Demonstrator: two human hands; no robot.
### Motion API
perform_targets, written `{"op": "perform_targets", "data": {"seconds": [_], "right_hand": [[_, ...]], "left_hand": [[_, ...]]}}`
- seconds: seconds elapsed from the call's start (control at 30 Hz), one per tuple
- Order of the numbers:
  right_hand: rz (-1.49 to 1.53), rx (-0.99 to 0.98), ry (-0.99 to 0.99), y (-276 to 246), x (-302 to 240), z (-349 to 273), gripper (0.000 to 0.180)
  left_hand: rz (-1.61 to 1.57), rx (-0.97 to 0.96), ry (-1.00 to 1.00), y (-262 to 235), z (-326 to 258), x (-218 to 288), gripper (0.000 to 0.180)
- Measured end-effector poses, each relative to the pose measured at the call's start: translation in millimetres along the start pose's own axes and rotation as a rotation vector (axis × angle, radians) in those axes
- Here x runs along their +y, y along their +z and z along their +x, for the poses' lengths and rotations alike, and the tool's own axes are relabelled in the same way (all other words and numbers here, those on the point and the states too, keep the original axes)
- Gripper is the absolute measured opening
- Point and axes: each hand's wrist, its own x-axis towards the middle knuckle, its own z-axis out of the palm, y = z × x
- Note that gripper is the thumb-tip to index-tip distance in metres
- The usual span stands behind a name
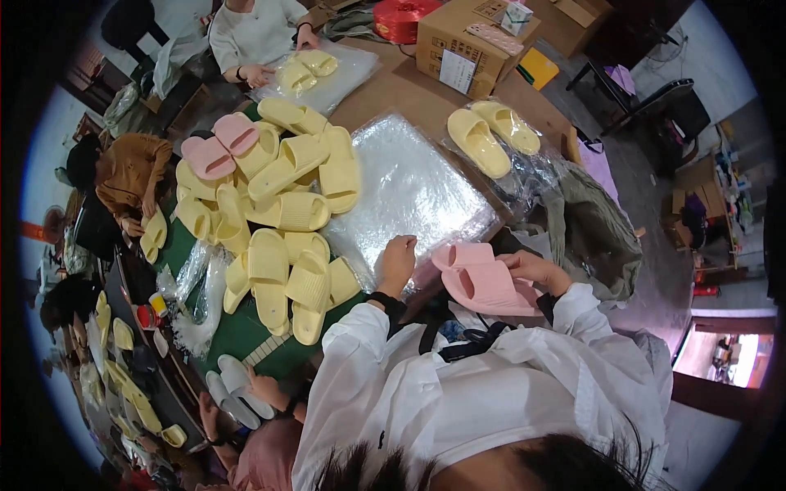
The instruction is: The recorder is shown packing finished slippers into bags in a footwear manufacturing setting.
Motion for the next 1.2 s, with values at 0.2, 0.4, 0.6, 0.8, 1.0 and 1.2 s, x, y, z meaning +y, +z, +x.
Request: {"op": "perform_targets", "data": {"seconds": [0.2, 0.4, 0.6, 0.8, 1.0, 1.2], "right_hand": [[-0.268, 0.112, -0.033, -7, 20, 15, 0.027], [-0.220, 0.171, -0.218, 3, 16, 34, 0.026], [0.013, 0.135, -0.119, 10, 8, 51, 0.026], [0.054, 0.181, -0.011, 2, 17, 57, 0.028], [0.051, 0.176, -0.097, 9, 11, 56, 0.028], [0.164, 0.144, -0.065, 5, 25, 61, 0.027]], "left_hand": [[-0.111, 0.021, -0.069, 5, 5, -10, 0.010], [0.073, -0.132, 0.081, -8, -9, 14, 0.065], [0.226, -0.177, 0.192, 0, -7, 15, 0.085], [0.094, -0.162, 0.047, 14, 4, 18, 0.081], [0.471, -0.318, -0.150, 10, 9, 31, 0.062], [0.492, 0.000, 0.233, 30, 3, 4, 0.042]]}}
